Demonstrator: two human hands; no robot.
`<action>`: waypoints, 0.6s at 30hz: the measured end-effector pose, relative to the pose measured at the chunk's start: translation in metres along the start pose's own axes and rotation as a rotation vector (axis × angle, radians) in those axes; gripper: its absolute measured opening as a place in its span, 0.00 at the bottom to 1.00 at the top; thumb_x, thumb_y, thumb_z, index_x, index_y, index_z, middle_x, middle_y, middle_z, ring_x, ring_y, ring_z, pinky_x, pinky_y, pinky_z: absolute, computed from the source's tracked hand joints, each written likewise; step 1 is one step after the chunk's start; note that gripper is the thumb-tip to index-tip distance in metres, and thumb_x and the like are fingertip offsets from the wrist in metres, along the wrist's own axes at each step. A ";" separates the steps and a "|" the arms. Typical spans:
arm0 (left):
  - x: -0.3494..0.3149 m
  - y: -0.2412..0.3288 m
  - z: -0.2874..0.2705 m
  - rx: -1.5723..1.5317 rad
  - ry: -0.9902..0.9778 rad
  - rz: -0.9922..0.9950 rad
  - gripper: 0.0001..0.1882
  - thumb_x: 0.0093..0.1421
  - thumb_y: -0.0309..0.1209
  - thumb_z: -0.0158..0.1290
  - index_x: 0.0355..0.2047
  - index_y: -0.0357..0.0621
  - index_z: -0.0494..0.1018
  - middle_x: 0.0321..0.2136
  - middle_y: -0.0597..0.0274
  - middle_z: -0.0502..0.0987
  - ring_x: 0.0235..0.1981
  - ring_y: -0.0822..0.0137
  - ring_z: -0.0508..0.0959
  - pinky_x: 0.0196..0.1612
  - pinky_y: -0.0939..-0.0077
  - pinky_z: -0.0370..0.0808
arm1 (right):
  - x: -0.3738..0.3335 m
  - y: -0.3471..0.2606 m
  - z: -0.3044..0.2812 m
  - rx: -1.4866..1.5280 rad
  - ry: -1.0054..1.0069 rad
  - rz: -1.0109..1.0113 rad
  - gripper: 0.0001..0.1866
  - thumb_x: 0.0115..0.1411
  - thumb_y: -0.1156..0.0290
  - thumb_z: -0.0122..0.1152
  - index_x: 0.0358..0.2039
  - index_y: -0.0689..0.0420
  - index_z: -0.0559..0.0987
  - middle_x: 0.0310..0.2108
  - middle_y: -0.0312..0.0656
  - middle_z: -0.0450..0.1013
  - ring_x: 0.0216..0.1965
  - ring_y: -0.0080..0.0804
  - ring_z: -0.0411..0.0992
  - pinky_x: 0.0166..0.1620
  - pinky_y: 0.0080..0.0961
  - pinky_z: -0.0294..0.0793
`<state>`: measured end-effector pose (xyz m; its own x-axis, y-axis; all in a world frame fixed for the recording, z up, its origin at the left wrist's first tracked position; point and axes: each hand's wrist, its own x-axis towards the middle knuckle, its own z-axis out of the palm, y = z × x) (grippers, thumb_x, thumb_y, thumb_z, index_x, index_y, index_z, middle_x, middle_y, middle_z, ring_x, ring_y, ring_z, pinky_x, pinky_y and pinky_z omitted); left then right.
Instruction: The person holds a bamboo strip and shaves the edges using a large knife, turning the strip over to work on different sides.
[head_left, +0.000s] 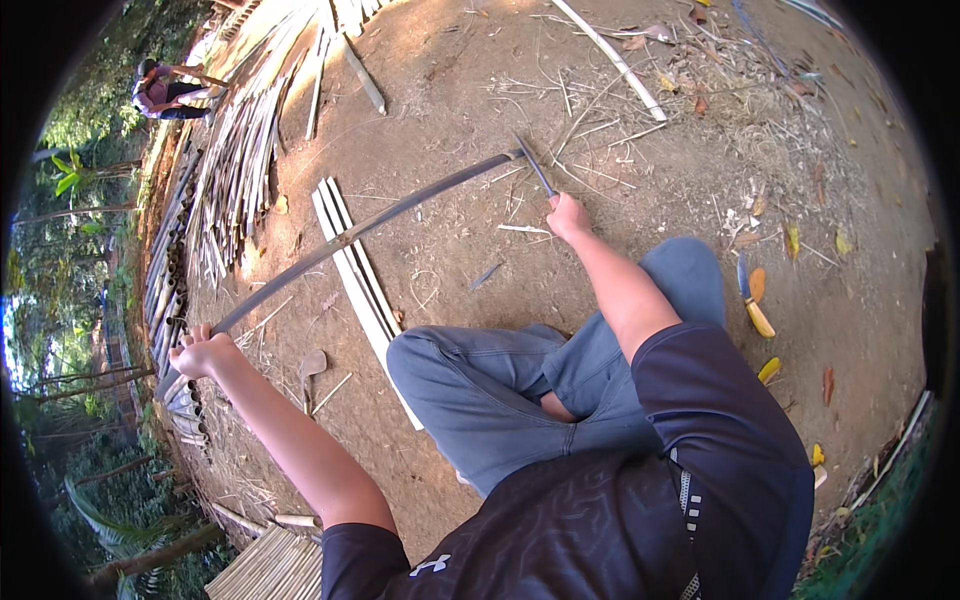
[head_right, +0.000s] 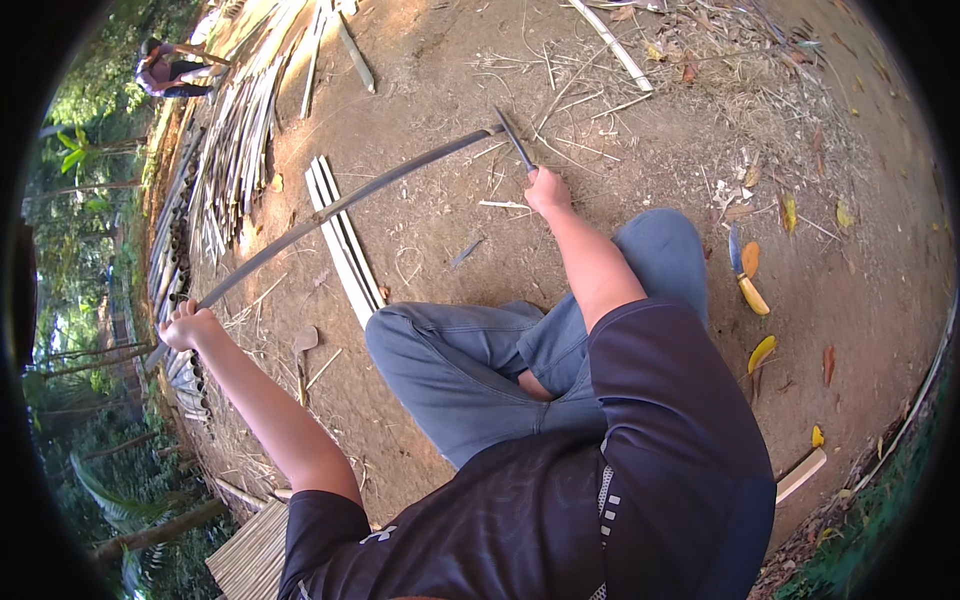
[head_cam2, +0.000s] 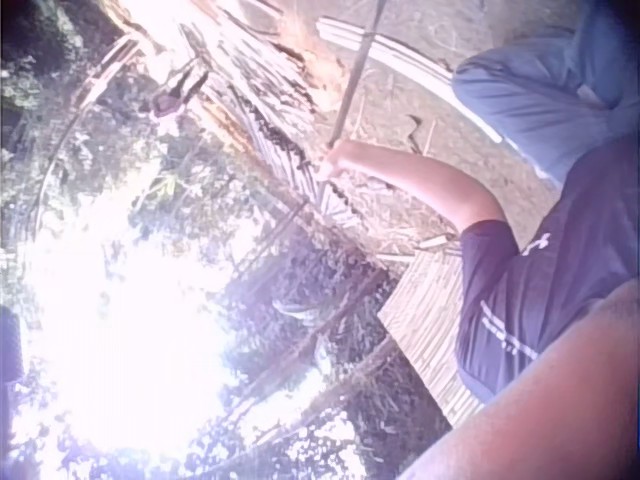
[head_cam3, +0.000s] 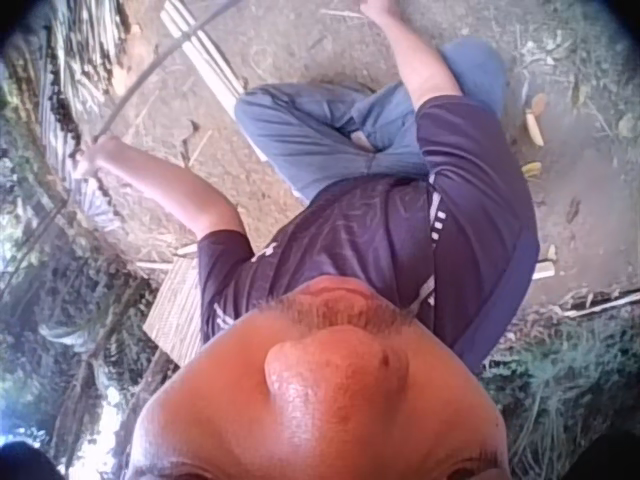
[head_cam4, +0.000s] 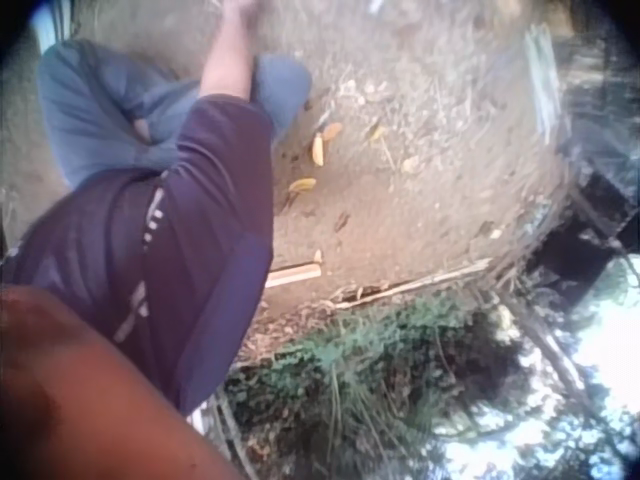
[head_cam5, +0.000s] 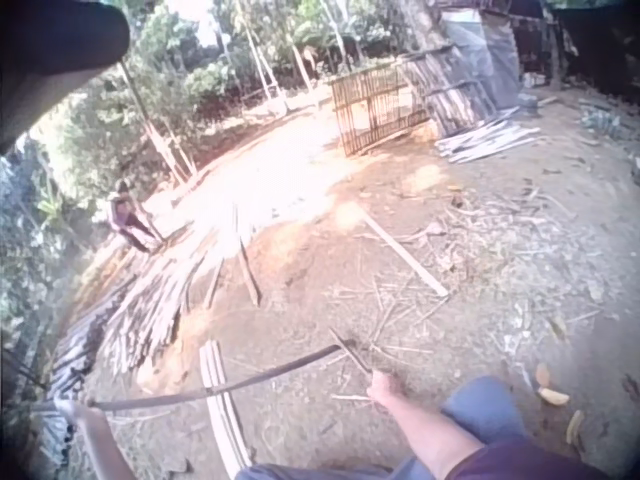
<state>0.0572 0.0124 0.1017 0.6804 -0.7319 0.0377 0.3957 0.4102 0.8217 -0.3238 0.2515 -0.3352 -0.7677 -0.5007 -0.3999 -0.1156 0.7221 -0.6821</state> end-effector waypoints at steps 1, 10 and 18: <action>0.001 0.001 -0.002 -0.019 -0.020 -0.003 0.11 0.69 0.37 0.37 0.37 0.42 0.56 0.22 0.69 0.59 0.14 0.73 0.50 0.16 0.76 0.51 | -0.001 -0.003 -0.002 -0.052 -0.058 -0.068 0.14 0.63 0.64 0.55 0.48 0.52 0.77 0.41 0.54 0.78 0.45 0.52 0.77 0.46 0.47 0.75; -0.017 0.004 0.013 -0.036 -0.115 0.024 0.12 0.69 0.36 0.37 0.28 0.50 0.52 0.16 0.73 0.51 0.12 0.74 0.48 0.15 0.77 0.46 | 0.014 -0.020 -0.019 -0.044 -0.134 -0.038 0.12 0.63 0.64 0.54 0.43 0.55 0.77 0.41 0.51 0.78 0.45 0.48 0.78 0.47 0.46 0.75; -0.007 0.004 0.018 -0.150 -0.463 -0.012 0.22 0.67 0.35 0.36 0.15 0.55 0.45 0.12 0.72 0.47 0.11 0.73 0.43 0.14 0.78 0.42 | 0.008 -0.052 -0.062 -0.206 -0.199 -0.105 0.11 0.62 0.67 0.54 0.44 0.53 0.77 0.44 0.48 0.78 0.45 0.48 0.78 0.44 0.43 0.76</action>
<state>0.0427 0.0098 0.1153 0.3429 -0.8884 0.3053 0.5096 0.4489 0.7341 -0.3628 0.2396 -0.2646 -0.6086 -0.6469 -0.4595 -0.3293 0.7328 -0.5954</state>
